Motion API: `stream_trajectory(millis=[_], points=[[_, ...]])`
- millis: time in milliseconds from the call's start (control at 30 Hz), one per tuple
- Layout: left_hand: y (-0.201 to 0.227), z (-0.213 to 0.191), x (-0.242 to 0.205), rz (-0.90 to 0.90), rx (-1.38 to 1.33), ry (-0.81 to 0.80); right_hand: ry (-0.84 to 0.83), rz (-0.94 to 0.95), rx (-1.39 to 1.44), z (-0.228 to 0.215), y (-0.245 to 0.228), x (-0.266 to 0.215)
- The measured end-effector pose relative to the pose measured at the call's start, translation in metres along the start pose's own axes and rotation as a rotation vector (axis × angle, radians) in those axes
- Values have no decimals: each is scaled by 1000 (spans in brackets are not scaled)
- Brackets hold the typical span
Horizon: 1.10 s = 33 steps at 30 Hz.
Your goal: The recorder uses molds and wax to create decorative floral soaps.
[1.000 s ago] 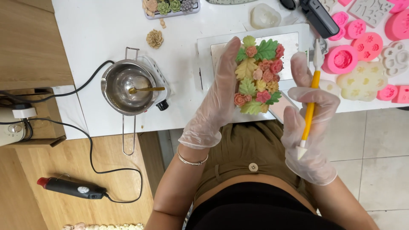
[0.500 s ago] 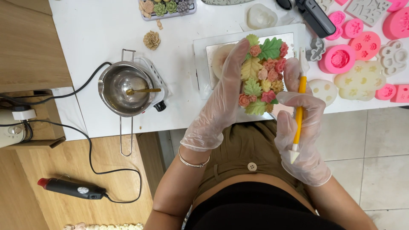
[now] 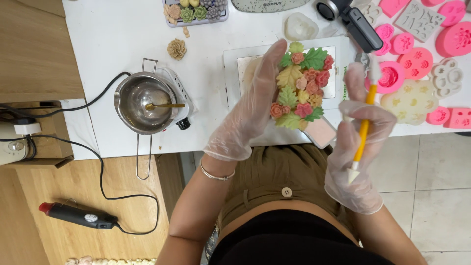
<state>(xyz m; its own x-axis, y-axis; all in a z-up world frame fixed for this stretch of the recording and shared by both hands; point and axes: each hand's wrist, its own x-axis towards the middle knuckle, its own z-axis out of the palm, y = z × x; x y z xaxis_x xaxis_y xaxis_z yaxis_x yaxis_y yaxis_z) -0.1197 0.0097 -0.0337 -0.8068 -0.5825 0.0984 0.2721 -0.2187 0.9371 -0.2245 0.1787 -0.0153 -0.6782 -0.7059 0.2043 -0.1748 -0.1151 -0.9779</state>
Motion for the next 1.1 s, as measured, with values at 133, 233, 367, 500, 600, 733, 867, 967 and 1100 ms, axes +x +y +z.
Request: stream_trajectory(millis=[133,233,367,500,600,733,867,967,1100], points=[[11,-27,25,22,412,-257,125,-12,90,-26,2,27],[-16,-66,60,557,914,-486,3,61,185,-49,3,56],[17,-32,109,-394,456,-514,-210,105,320,-63,7,73],[-32,-44,145,59,751,-858,-316,221,485,-67,22,86],[-19,-16,155,-411,422,-690,-279,372,654,-75,53,98],[-36,-12,160,-667,567,-515,-204,587,771,-74,60,98],[-26,-10,162,-666,572,-511,-161,627,779,-74,62,99],[-20,-12,161,-723,640,-455,-115,663,796,-74,66,100],[-37,-34,163,-792,493,-473,-150,655,809,-75,76,98]])
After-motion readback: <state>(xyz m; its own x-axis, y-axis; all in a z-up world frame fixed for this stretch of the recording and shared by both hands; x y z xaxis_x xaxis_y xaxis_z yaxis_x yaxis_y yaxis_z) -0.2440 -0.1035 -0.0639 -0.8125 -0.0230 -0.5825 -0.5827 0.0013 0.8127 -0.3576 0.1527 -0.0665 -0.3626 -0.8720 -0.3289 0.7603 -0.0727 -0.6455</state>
